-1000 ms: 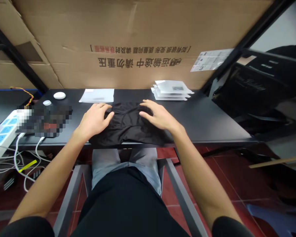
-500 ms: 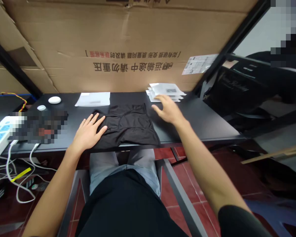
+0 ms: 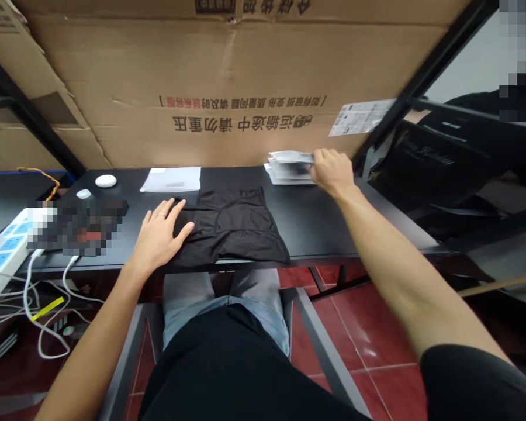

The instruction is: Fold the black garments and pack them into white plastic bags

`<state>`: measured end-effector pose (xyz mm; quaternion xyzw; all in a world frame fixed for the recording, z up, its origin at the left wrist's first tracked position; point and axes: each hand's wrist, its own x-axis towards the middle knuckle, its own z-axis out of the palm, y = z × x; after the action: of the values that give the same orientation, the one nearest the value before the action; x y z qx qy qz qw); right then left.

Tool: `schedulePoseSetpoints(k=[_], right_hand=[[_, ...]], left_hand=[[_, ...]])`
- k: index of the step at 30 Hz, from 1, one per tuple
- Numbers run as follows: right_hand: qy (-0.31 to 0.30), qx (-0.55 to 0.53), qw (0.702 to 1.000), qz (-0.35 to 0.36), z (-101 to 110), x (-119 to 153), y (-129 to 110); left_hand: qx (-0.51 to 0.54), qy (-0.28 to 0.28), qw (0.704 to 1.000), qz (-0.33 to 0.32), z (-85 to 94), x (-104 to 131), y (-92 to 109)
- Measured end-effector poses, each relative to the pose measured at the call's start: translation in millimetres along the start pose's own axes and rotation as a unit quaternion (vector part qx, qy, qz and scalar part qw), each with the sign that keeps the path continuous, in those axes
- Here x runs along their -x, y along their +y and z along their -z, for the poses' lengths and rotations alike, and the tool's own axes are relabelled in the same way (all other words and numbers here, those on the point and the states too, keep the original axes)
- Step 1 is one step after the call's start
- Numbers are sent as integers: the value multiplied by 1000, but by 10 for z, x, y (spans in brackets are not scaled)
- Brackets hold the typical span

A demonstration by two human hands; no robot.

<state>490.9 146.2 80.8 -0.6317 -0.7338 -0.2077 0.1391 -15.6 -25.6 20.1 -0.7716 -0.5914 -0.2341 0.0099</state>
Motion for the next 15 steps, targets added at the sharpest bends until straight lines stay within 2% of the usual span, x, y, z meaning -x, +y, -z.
schedulePoseSetpoints(k=[4, 6, 8, 11, 13, 15], right_hand=[[44, -13, 997, 66, 251, 230, -422], [63, -42, 991, 112, 365, 404, -759], [76, -88, 981, 157, 441, 594, -1135], [58, -135, 967, 207, 473, 842, -1636], [34, -128, 964, 231, 458, 957, -1846], [6, -116, 960, 254, 441, 1030, -1924]], left_hand=[[25, 121, 991, -60, 206, -104, 191], [23, 142, 985, -92, 296, -188, 377], [10, 135, 983, -126, 337, -279, 589], [-17, 103, 978, -182, 275, -401, 851], [-38, 78, 973, -212, 170, -449, 951], [-54, 49, 971, -229, 50, -459, 994]])
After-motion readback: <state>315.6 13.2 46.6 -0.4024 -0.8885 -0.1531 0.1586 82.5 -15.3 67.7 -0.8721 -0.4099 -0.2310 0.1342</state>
